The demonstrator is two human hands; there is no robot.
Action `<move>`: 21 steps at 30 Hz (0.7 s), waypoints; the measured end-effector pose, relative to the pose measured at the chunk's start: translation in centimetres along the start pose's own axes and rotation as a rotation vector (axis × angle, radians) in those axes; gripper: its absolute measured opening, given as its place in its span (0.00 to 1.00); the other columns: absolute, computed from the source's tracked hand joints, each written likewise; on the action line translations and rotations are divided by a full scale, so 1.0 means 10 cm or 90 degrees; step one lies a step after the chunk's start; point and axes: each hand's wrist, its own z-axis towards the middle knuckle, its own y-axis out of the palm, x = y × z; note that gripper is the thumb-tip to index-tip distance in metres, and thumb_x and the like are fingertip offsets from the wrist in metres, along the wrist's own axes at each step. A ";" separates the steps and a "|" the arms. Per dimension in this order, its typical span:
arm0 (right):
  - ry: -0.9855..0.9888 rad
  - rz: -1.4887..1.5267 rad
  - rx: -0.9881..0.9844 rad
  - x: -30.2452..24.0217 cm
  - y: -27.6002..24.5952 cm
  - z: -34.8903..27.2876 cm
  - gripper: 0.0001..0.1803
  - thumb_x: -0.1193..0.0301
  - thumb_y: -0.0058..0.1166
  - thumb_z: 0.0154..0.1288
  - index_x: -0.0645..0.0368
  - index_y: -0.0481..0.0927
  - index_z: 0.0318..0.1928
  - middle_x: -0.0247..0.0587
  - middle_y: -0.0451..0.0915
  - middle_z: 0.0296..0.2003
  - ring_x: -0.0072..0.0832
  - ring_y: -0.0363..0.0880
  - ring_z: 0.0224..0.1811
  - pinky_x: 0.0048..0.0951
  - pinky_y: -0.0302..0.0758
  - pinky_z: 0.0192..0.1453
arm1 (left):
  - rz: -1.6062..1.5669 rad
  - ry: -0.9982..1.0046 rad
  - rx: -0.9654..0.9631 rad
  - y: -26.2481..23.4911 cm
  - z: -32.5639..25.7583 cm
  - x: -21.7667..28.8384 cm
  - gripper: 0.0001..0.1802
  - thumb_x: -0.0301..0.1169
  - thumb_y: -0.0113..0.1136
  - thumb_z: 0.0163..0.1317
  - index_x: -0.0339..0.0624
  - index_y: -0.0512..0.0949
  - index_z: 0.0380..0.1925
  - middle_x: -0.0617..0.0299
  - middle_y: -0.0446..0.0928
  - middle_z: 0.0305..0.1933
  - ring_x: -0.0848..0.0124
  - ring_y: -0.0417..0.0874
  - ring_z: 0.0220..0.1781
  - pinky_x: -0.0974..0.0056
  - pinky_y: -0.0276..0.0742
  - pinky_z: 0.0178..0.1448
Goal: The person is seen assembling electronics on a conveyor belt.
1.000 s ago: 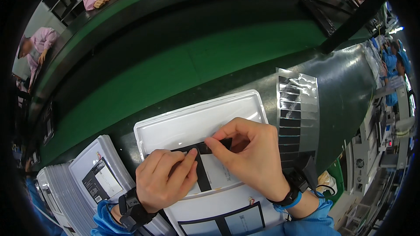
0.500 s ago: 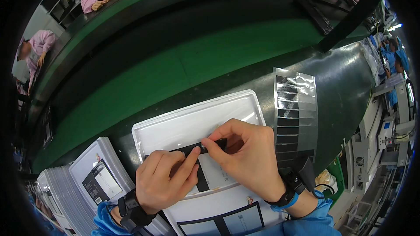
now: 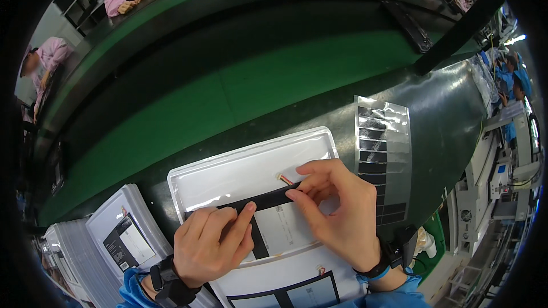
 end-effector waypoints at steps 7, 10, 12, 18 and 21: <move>0.097 -0.024 -0.008 -0.12 -0.01 0.06 0.21 0.80 0.70 0.57 0.61 0.75 0.49 0.35 0.84 0.27 0.18 0.81 0.23 0.19 0.75 0.29 | 0.040 0.032 -0.014 -0.03 -0.01 -0.03 0.20 0.31 0.66 0.55 0.40 0.86 0.50 0.64 0.76 0.39 0.70 0.77 0.35 0.69 0.80 0.40; 0.096 -0.046 -0.021 -0.12 -0.01 0.08 0.22 0.80 0.70 0.57 0.61 0.73 0.48 0.35 0.83 0.26 0.20 0.81 0.23 0.21 0.75 0.28 | 0.041 0.026 -0.018 -0.02 0.00 -0.02 0.21 0.30 0.66 0.54 0.40 0.86 0.49 0.63 0.76 0.39 0.70 0.77 0.36 0.68 0.80 0.40; 0.095 -0.054 -0.030 -0.13 -0.02 0.10 0.22 0.80 0.70 0.57 0.61 0.72 0.49 0.36 0.83 0.26 0.22 0.81 0.22 0.22 0.75 0.28 | 0.039 0.023 -0.022 -0.01 0.00 -0.02 0.21 0.30 0.66 0.54 0.40 0.86 0.49 0.63 0.76 0.39 0.70 0.77 0.36 0.68 0.81 0.41; 0.093 -0.081 -0.050 -0.21 -0.04 0.10 0.23 0.80 0.69 0.57 0.62 0.71 0.49 0.39 0.82 0.26 0.26 0.82 0.23 0.24 0.75 0.28 | 0.033 0.028 -0.015 -0.03 -0.02 -0.02 0.20 0.30 0.66 0.53 0.39 0.86 0.49 0.63 0.75 0.37 0.69 0.77 0.36 0.67 0.80 0.40; 0.089 -0.087 -0.070 -0.21 -0.04 0.13 0.23 0.80 0.69 0.57 0.62 0.70 0.49 0.39 0.82 0.26 0.26 0.81 0.22 0.24 0.74 0.27 | 0.017 0.010 -0.004 0.00 -0.03 -0.01 0.22 0.26 0.67 0.49 0.40 0.86 0.48 0.63 0.74 0.36 0.68 0.77 0.34 0.66 0.79 0.38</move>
